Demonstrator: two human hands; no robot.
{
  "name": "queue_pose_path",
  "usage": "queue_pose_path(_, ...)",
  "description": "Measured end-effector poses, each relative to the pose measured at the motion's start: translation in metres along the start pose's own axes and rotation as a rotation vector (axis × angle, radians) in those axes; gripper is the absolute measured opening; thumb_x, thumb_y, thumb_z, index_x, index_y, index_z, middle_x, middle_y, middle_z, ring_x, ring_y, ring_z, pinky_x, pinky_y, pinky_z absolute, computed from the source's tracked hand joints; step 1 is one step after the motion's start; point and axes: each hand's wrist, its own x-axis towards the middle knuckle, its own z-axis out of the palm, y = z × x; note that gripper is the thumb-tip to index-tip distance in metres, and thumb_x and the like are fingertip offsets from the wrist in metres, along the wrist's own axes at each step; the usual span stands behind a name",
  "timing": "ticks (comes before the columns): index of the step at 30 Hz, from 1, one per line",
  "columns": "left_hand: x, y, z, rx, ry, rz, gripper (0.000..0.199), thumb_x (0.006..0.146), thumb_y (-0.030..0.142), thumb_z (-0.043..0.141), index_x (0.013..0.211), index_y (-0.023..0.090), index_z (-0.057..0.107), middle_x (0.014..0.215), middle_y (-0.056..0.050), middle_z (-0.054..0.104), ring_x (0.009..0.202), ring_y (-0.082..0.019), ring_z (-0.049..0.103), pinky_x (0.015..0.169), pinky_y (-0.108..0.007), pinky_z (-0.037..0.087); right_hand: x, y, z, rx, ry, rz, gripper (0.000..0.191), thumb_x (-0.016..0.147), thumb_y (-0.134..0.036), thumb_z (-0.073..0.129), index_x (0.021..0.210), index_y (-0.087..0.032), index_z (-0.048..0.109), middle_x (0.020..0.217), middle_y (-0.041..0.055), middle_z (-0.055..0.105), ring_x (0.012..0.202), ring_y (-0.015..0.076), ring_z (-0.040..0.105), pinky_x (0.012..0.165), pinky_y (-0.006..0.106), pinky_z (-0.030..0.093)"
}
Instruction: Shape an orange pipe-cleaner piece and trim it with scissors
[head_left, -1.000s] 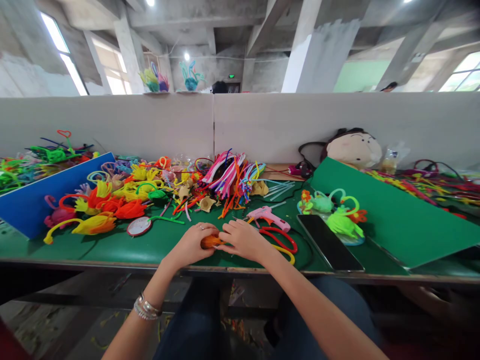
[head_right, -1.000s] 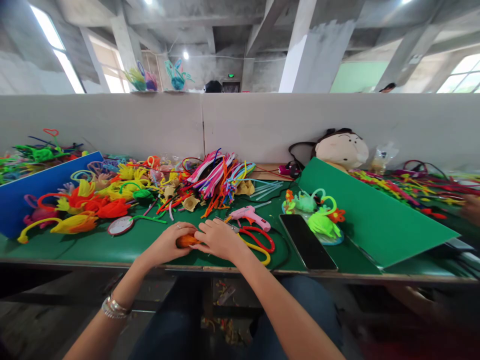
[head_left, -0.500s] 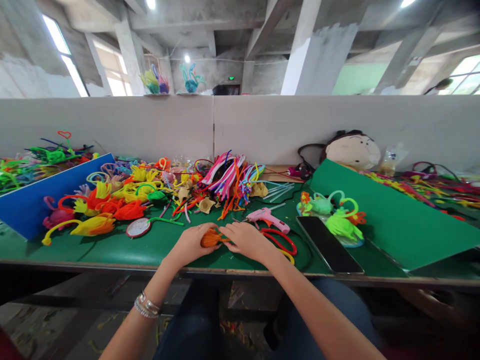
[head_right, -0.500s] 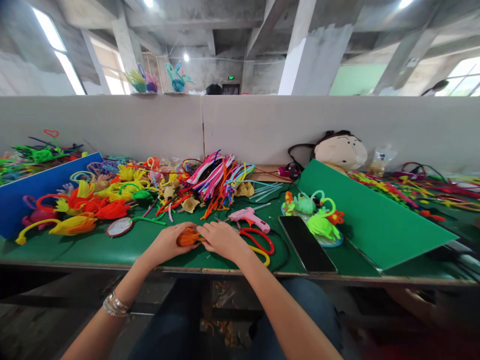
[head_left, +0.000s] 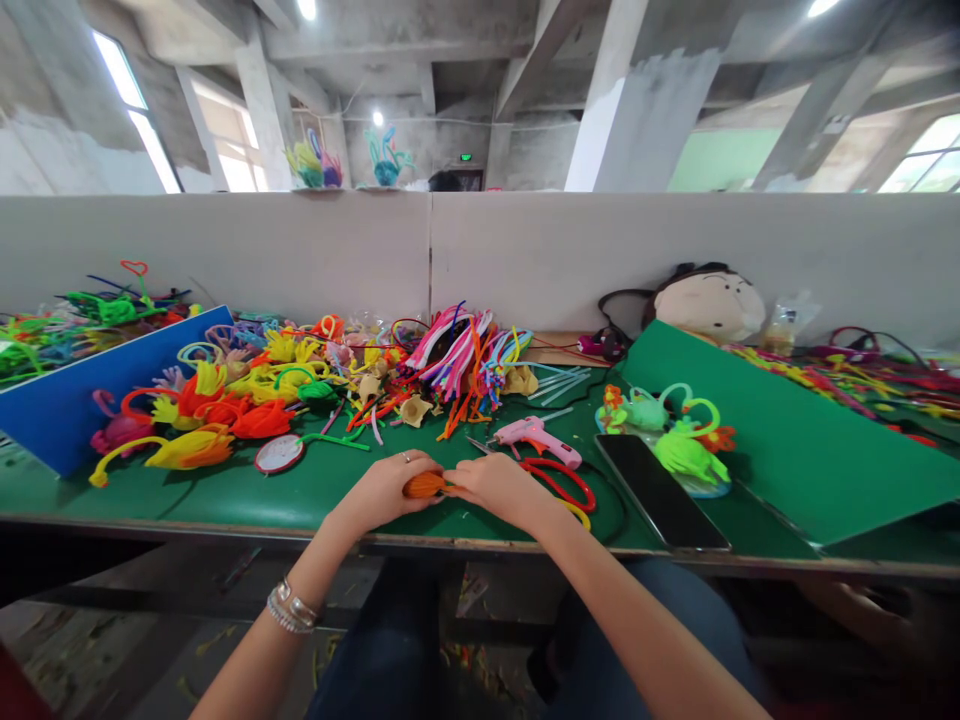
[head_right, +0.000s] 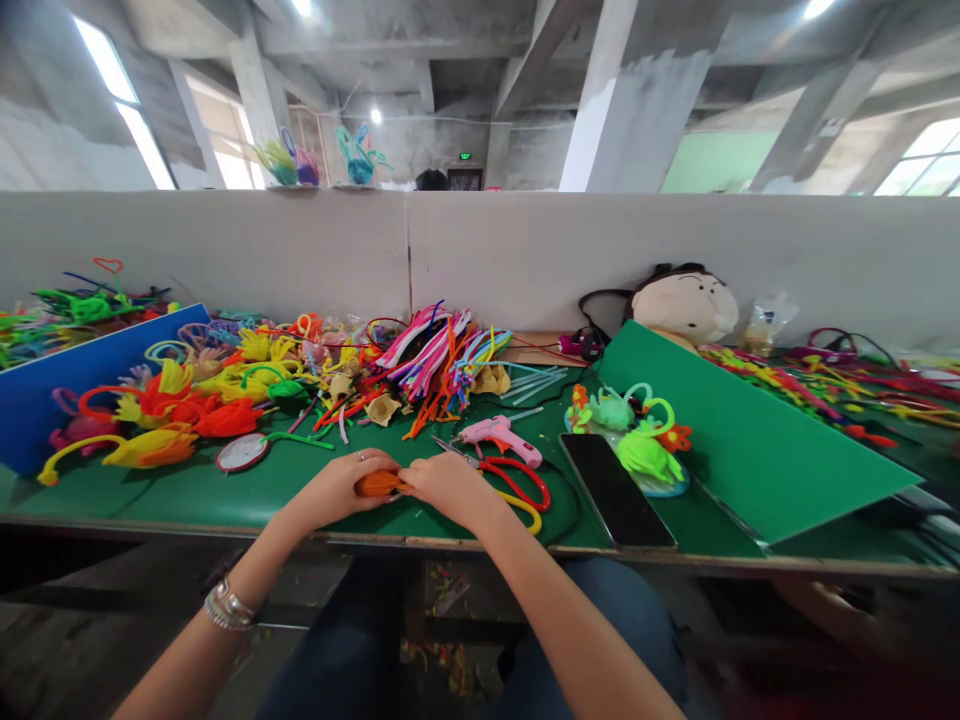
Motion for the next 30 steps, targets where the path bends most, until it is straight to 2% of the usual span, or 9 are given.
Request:
queue_pose_path(2,-0.002,0.0,0.001,-0.007,0.006,0.006,0.03,0.074,0.03,0.054,0.103,0.022,0.052,0.104,-0.005,0.056,0.093,-0.016,0.054,0.082,-0.027,0.042,-0.001,0.0,-0.004,0.069,-0.011,0.016,0.019,0.085,-0.031,0.043,0.088,-0.017,0.056,0.076,0.0019,0.062,0.066,0.0134,0.059,0.051,0.022,0.032)
queue_pose_path(7,-0.003,0.0,0.002,-0.027,0.002,0.032,0.032,0.073,0.025,0.054,0.105,0.021,0.053,0.106,-0.007,0.053,0.095,-0.018,0.052,0.085,-0.03,0.042,0.0,-0.001,-0.008,0.152,-0.011,0.04,0.026,0.088,-0.028,0.036,0.084,-0.016,0.059,0.076,0.0036,0.064,0.068,0.0127,0.06,0.054,0.021,0.034)
queue_pose_path(14,0.002,0.005,-0.005,0.05,0.007,0.042,0.024,0.078,0.027,0.047,0.101,0.022,0.055,0.098,-0.005,0.055,0.09,-0.016,0.053,0.08,-0.027,0.042,0.001,0.002,0.0,0.076,0.021,0.088,0.018,0.085,-0.017,0.042,0.087,-0.019,0.059,0.074,0.002,0.064,0.065,0.0132,0.059,0.055,0.022,0.035)
queue_pose_path(16,0.004,0.003,-0.005,0.118,0.027,0.017,0.023,0.079,0.03,0.045,0.099,0.024,0.055,0.096,-0.004,0.056,0.086,-0.016,0.054,0.076,-0.026,0.043,0.0,0.003,0.001,0.036,0.085,0.117,0.019,0.085,-0.022,0.042,0.095,-0.018,0.057,0.079,0.0045,0.063,0.07,0.0153,0.058,0.061,0.025,0.038)
queue_pose_path(19,0.006,-0.004,-0.001,0.2,0.113,-0.106,0.024,0.08,0.035,0.043,0.097,0.024,0.056,0.095,-0.003,0.057,0.082,-0.015,0.056,0.069,-0.023,0.043,-0.002,0.001,-0.002,0.018,0.286,0.123,0.031,0.084,-0.032,0.042,0.107,-0.014,0.05,0.098,0.0113,0.059,0.09,0.0207,0.053,0.075,0.033,0.039)
queue_pose_path(22,0.004,-0.013,0.001,0.239,0.249,-0.282,0.025,0.081,0.036,0.042,0.098,0.024,0.055,0.097,-0.003,0.058,0.085,-0.016,0.057,0.067,-0.024,0.044,-0.002,-0.007,-0.002,0.163,0.406,0.057,0.029,0.084,-0.034,0.04,0.103,-0.015,0.051,0.103,0.0104,0.057,0.098,0.0197,0.049,0.084,0.035,0.037)
queue_pose_path(25,-0.001,-0.02,-0.001,0.259,0.348,-0.399,0.025,0.081,0.037,0.042,0.099,0.025,0.054,0.1,-0.003,0.058,0.087,-0.018,0.057,0.067,-0.025,0.044,-0.001,-0.019,0.007,0.355,0.328,0.034,0.035,0.085,-0.035,0.037,0.112,-0.015,0.046,0.115,0.0096,0.052,0.108,0.0176,0.045,0.091,0.034,0.034)
queue_pose_path(27,-0.004,-0.023,-0.004,0.263,0.386,-0.443,0.026,0.08,0.038,0.042,0.1,0.025,0.054,0.1,-0.003,0.059,0.088,-0.019,0.058,0.066,-0.025,0.045,0.0,-0.028,0.018,0.412,0.242,0.058,0.05,0.085,-0.041,0.036,0.126,-0.012,0.034,0.13,0.013,0.039,0.121,0.0194,0.032,0.098,0.036,0.028)
queue_pose_path(30,-0.01,-0.027,-0.008,0.256,0.425,-0.482,0.027,0.079,0.04,0.043,0.099,0.025,0.055,0.098,-0.003,0.06,0.087,-0.019,0.059,0.066,-0.025,0.045,-0.001,-0.04,0.03,0.474,0.128,0.091,0.067,0.083,-0.05,0.033,0.133,-0.008,0.021,0.138,0.016,0.023,0.128,0.0212,0.017,0.103,0.039,0.021)
